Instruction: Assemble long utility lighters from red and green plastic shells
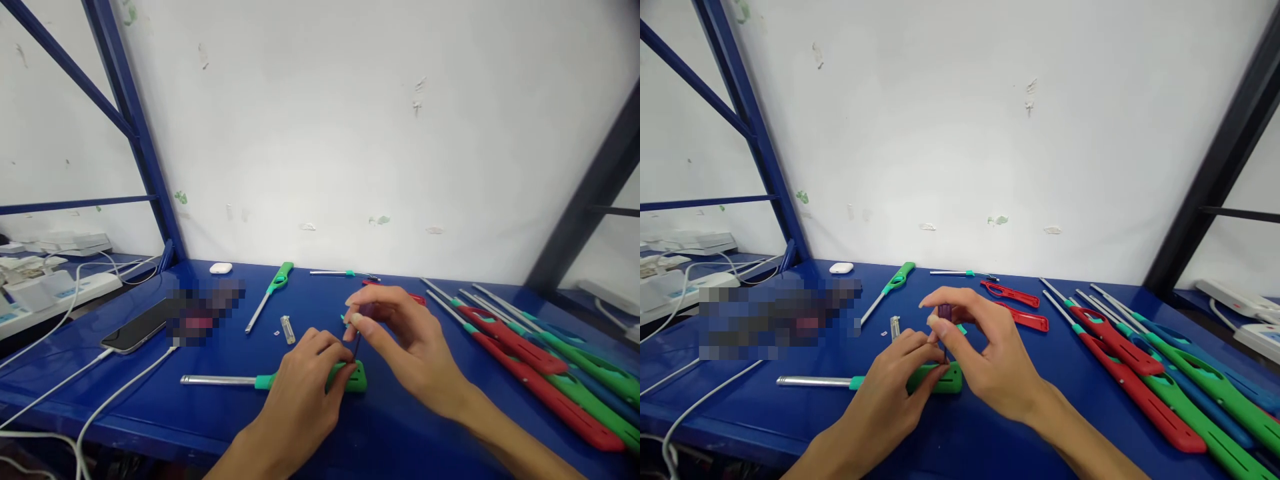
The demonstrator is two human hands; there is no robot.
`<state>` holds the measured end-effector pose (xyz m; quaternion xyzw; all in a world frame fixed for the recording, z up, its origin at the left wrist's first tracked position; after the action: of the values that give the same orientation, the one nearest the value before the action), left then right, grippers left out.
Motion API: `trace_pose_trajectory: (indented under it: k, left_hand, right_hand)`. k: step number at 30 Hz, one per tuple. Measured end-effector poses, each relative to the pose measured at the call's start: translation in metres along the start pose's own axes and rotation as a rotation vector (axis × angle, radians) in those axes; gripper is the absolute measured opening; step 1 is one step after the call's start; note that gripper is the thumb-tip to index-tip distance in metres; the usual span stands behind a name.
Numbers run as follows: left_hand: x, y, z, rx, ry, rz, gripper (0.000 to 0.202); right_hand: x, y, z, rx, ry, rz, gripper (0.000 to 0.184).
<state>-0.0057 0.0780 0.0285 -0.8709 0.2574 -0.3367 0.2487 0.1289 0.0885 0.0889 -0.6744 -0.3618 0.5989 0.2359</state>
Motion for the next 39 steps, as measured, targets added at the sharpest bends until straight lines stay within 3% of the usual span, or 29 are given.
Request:
trace_pose_trajectory:
  k: [8,12,17,33,39]
  left_hand:
    - [-0.002,-0.011,0.018,-0.121,0.037,-0.061,0.012]
    - [-0.003,-0.009,0.018,-0.126,0.04,-0.082,0.013]
    - [-0.003,-0.007,0.019,-0.149,0.055,-0.11,0.016]
    - [-0.008,-0.006,0.02,-0.136,0.037,-0.116,0.016]
    - [-0.002,0.001,0.011,-0.169,0.029,-0.066,0.019]
  right_hand:
    - [0.0,-0.004,0.002,-0.14,0.247,0.027,0.024]
    - [0.001,-0.007,0.002,-0.137,0.277,0.047,0.017]
    - [0.004,-0.006,0.004,-0.175,0.258,0.072,0.022]
    - [0.002,-0.011,0.001,-0.164,0.208,0.101,0.023]
    - [0.002,-0.012,-0.001,-0.121,0.295,0.056,0.005]
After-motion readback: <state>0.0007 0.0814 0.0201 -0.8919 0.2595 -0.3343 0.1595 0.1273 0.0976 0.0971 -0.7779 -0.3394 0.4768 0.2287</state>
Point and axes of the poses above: each hand's wrist, its own y-axis away from the middle knuckle, its own z-axis out of the palm, x = y × z, the point moved 6 cm from there along -y, towards the middle knuckle, and after that the axes turned 7 degrees about x, right-handed, at the moved point
